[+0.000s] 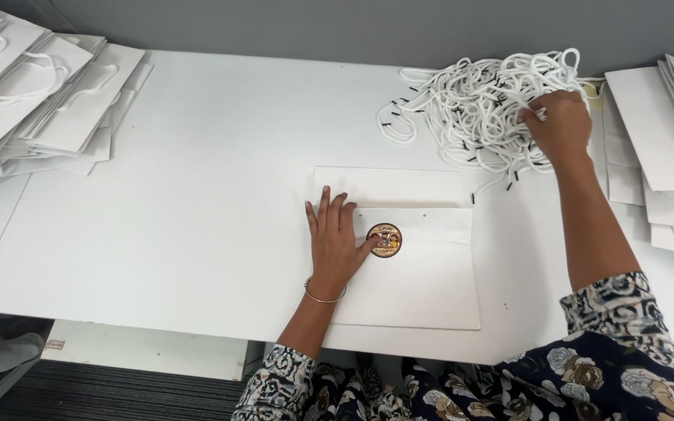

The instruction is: Attaching handle ropes to pre-printed white paper bags.

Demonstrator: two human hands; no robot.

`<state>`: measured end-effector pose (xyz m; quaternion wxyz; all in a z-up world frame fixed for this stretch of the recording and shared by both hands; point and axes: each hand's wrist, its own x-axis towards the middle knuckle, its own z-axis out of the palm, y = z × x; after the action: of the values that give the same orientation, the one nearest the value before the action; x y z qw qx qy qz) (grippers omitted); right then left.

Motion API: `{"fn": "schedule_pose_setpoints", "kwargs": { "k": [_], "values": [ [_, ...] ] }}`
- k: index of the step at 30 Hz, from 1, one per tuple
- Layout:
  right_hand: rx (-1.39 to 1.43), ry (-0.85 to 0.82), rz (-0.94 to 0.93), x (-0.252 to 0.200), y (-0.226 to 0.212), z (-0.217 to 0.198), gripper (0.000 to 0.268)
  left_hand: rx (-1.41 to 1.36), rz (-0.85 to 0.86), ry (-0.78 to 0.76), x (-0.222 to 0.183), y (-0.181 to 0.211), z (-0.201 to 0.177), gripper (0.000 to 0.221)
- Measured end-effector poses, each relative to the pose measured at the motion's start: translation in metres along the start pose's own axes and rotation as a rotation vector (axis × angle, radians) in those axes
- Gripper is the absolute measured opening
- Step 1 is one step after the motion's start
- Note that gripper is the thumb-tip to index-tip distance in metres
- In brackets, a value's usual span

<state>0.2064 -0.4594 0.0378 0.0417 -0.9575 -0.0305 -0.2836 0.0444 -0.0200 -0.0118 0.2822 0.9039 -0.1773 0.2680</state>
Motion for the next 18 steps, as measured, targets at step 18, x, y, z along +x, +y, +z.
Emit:
{"fn": "schedule_pose_setpoints", "kwargs": {
  "k": [18],
  "values": [
    [1.932, -0.514, 0.149, -0.089, -0.111, -0.123, 0.021, -0.058, 0.067, -0.032, 0.003, -0.007, 0.001, 0.072]
  ]
}}
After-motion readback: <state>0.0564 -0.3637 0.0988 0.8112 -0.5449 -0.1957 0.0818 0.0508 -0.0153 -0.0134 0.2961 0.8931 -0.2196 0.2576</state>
